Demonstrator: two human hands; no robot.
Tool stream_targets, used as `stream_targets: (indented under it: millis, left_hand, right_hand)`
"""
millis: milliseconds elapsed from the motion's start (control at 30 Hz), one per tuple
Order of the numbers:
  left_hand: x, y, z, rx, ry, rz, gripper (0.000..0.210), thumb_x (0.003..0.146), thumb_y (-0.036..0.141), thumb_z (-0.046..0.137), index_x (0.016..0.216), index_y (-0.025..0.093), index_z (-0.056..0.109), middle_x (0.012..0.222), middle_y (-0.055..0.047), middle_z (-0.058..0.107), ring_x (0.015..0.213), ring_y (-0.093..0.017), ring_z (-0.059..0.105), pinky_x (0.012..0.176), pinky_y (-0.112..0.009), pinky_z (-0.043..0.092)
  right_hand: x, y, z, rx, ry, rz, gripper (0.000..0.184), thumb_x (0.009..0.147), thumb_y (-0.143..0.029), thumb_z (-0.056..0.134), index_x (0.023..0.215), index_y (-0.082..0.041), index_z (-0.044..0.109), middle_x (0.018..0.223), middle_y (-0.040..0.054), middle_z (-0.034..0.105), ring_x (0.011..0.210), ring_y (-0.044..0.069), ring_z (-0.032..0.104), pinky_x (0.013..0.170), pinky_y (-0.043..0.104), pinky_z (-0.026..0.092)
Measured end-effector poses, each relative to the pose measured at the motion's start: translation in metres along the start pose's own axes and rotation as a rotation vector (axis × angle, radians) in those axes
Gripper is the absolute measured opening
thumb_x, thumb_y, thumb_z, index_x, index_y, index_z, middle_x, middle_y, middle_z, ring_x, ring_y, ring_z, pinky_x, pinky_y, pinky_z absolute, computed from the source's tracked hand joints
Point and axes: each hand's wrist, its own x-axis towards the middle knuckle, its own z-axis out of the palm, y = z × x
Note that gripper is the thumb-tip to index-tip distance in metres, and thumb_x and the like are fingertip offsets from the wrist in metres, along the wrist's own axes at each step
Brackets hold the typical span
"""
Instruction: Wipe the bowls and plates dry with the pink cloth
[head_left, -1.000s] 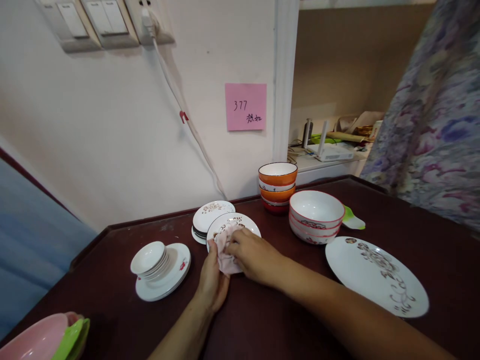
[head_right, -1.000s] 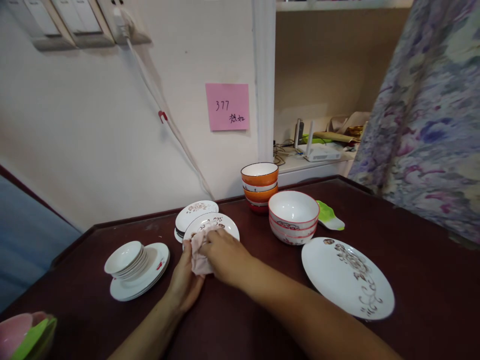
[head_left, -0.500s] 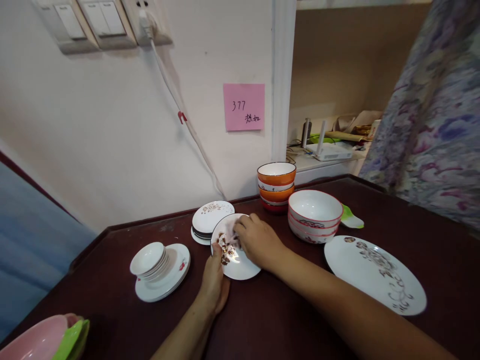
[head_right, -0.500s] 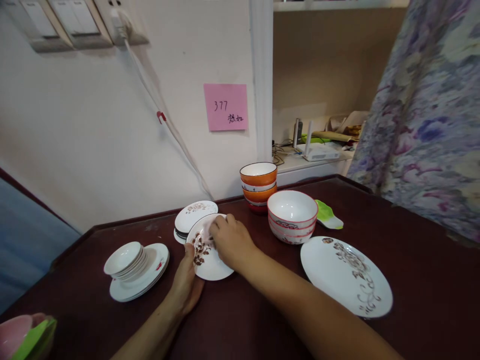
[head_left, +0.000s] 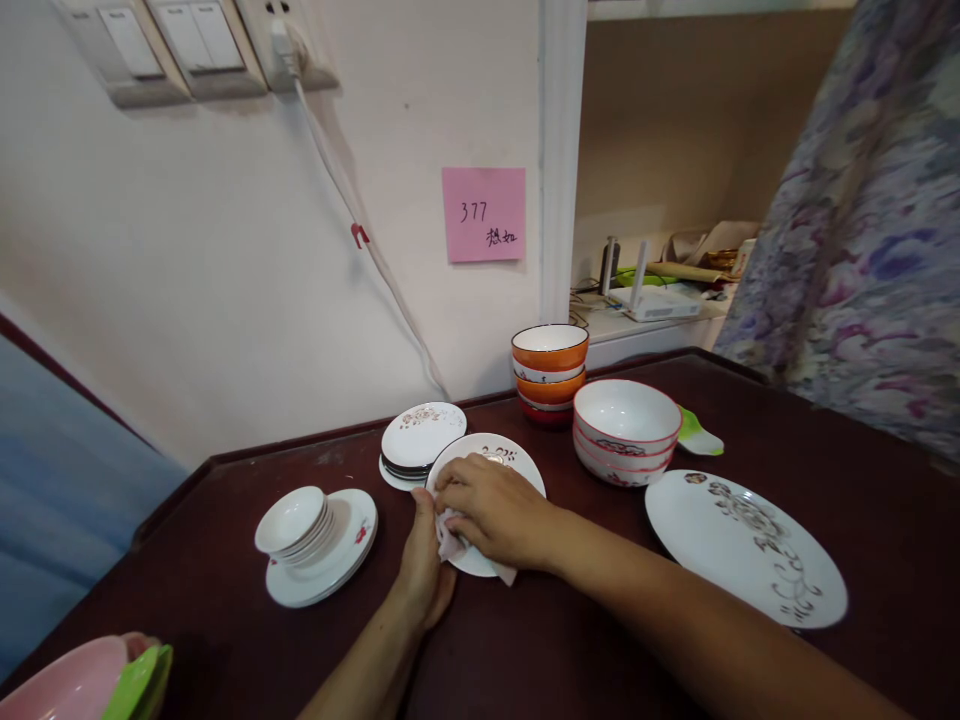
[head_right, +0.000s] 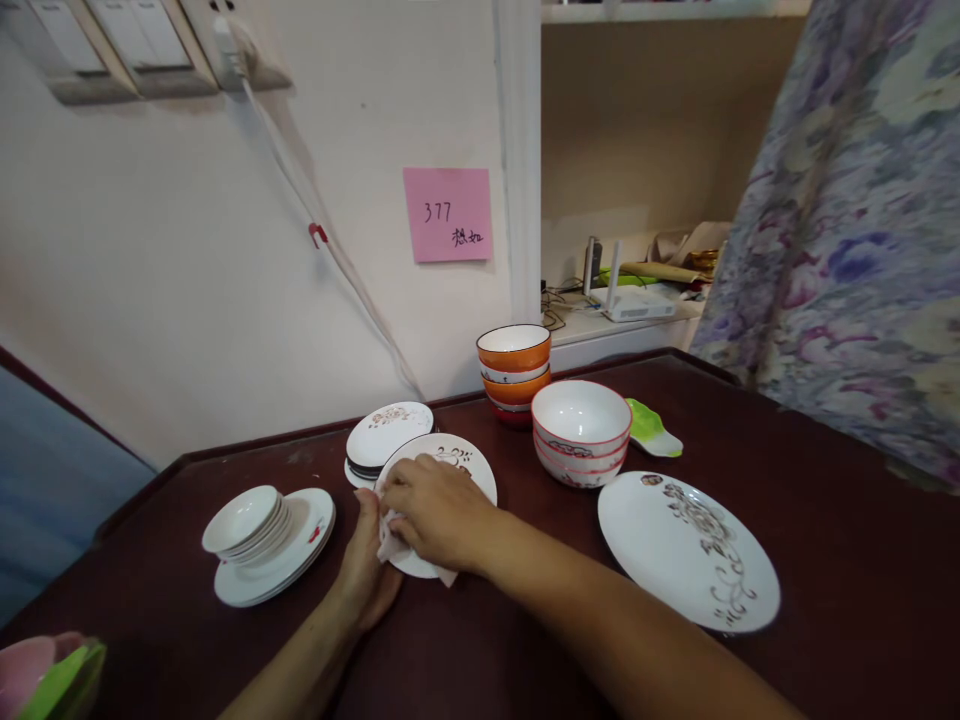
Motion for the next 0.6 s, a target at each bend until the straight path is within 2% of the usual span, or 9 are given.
stream_targets:
  millis: [67, 133, 267, 333, 467, 533, 600]
  left_hand:
    - [0.001, -0.001, 0.002, -0.009, -0.019, 0.013, 0.057, 0.087, 0.058, 0.045, 0.126, 0.020, 0.059, 0.123, -0.011, 0.069, 0.120, -0.028, 0.059, 0.105, -0.042, 0.043]
    - [0.001, -0.001, 0.003, -0.008, -0.048, 0.024, 0.059, 0.086, 0.060, 0.045, 0.129, 0.021, 0.057, 0.126, -0.012, 0.067, 0.121, -0.028, 0.057, 0.105, -0.043, 0.042]
    - [0.002, -0.003, 0.004, 0.017, -0.040, 0.073, 0.061, 0.086, 0.058, 0.048, 0.132, 0.019, 0.055, 0.130, -0.013, 0.064, 0.124, -0.029, 0.055, 0.108, -0.044, 0.040]
    - [0.002, -0.003, 0.003, 0.025, -0.031, 0.102, 0.059, 0.086, 0.056, 0.050, 0.132, 0.019, 0.055, 0.131, -0.013, 0.063, 0.125, -0.028, 0.055, 0.109, -0.043, 0.039]
    - [0.000, -0.002, 0.000, 0.016, -0.008, 0.111, 0.058, 0.087, 0.055, 0.049, 0.132, 0.019, 0.055, 0.129, -0.013, 0.065, 0.124, -0.028, 0.055, 0.108, -0.042, 0.039]
    - [-0.001, 0.000, -0.002, 0.007, 0.031, 0.038, 0.060, 0.086, 0.058, 0.047, 0.130, 0.018, 0.056, 0.125, -0.014, 0.067, 0.122, -0.029, 0.057, 0.107, -0.043, 0.041]
    - [-0.002, 0.002, -0.003, 0.004, 0.059, -0.049, 0.063, 0.086, 0.060, 0.045, 0.128, 0.016, 0.058, 0.122, -0.016, 0.069, 0.121, -0.031, 0.058, 0.105, -0.044, 0.042]
  right_hand:
    - [0.003, 0.007, 0.001, -0.103, 0.049, 0.023, 0.024, 0.091, -0.022, 0.056, 0.114, -0.023, 0.063, 0.121, 0.0064, 0.060, 0.106, 0.023, 0.051, 0.088, 0.037, 0.044]
    - [0.005, 0.013, -0.001, -0.239, 0.028, 0.113, 0.028, 0.094, -0.019, 0.050, 0.120, -0.022, 0.060, 0.125, 0.0086, 0.058, 0.108, 0.025, 0.050, 0.087, 0.039, 0.045]
    - [0.003, 0.016, -0.006, -0.391, -0.087, 0.362, 0.025, 0.093, -0.015, 0.046, 0.109, -0.011, 0.064, 0.112, 0.0197, 0.061, 0.099, 0.032, 0.057, 0.070, 0.041, 0.051]
    - [0.000, 0.010, -0.006, -0.386, -0.138, 0.398, 0.023, 0.089, -0.016, 0.051, 0.101, -0.006, 0.067, 0.099, 0.0231, 0.064, 0.086, 0.033, 0.061, 0.060, 0.039, 0.050]
    - [-0.007, -0.011, -0.005, -0.294, -0.257, 0.244, 0.015, 0.078, -0.018, 0.063, 0.090, -0.012, 0.070, 0.083, 0.0152, 0.068, 0.066, 0.024, 0.063, 0.053, 0.032, 0.046]
    - [-0.007, -0.019, -0.004, -0.229, -0.248, 0.138, 0.018, 0.079, -0.024, 0.064, 0.095, -0.016, 0.068, 0.087, 0.0102, 0.068, 0.068, 0.021, 0.063, 0.054, 0.029, 0.046]
    - [-0.005, -0.021, -0.001, -0.177, -0.193, 0.065, 0.020, 0.084, -0.027, 0.059, 0.101, -0.019, 0.064, 0.096, 0.0071, 0.066, 0.078, 0.020, 0.062, 0.060, 0.028, 0.046]
